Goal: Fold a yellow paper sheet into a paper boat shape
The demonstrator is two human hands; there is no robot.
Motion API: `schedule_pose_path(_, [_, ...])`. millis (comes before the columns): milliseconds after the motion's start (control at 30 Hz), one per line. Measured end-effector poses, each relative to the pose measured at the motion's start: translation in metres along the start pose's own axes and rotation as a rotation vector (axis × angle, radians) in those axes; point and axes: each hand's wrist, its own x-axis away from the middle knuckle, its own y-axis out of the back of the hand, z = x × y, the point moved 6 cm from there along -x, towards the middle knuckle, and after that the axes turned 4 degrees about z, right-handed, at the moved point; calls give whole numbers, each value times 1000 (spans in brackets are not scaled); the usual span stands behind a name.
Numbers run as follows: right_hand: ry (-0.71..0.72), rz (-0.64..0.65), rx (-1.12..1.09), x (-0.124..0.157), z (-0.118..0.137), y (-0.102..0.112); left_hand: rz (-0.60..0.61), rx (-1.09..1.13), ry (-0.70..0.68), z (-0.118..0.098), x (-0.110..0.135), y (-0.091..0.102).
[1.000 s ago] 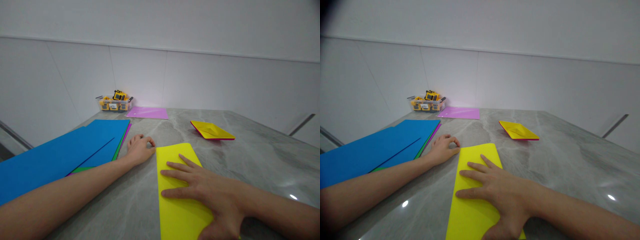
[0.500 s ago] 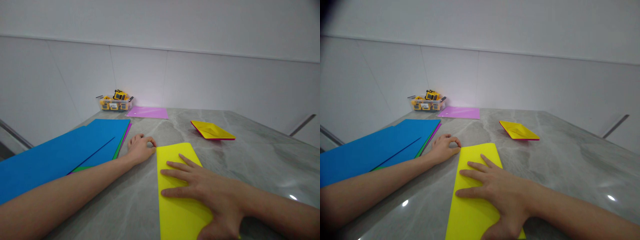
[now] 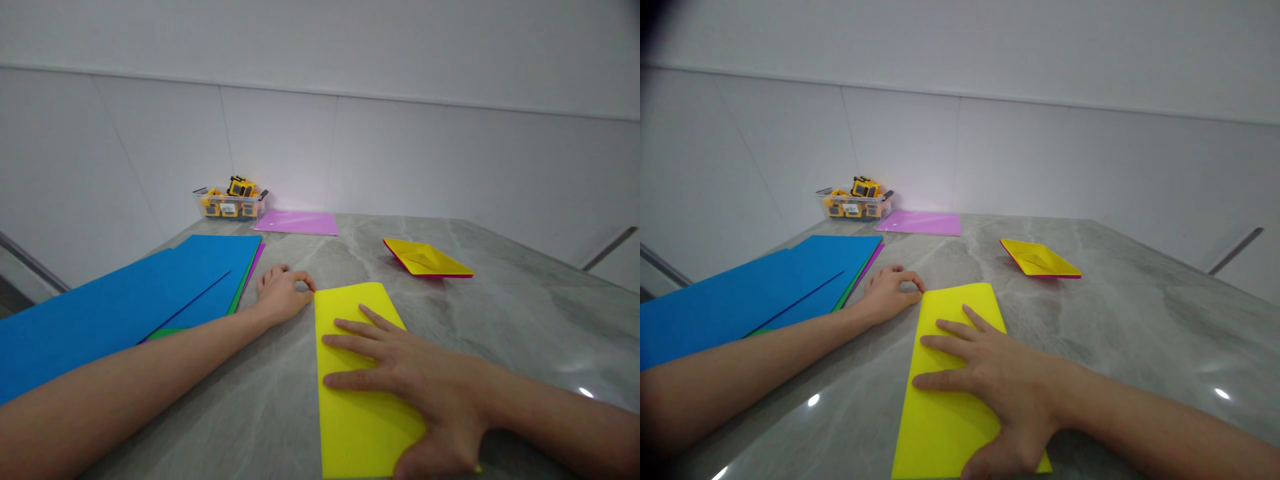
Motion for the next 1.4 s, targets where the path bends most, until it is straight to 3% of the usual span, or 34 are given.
schedule_pose_path(1067, [49,-102,-16,3,1,0,-7,-16,14,-1,-2,2])
schedule_pose_path(1267, [57,-107,-16,3,0,-1,-45,-21,-64,-6,5,4])
schedule_pose_path(1400, [55,-89,-13,4,-2,-3,-63,-69,-288,-20,15,3])
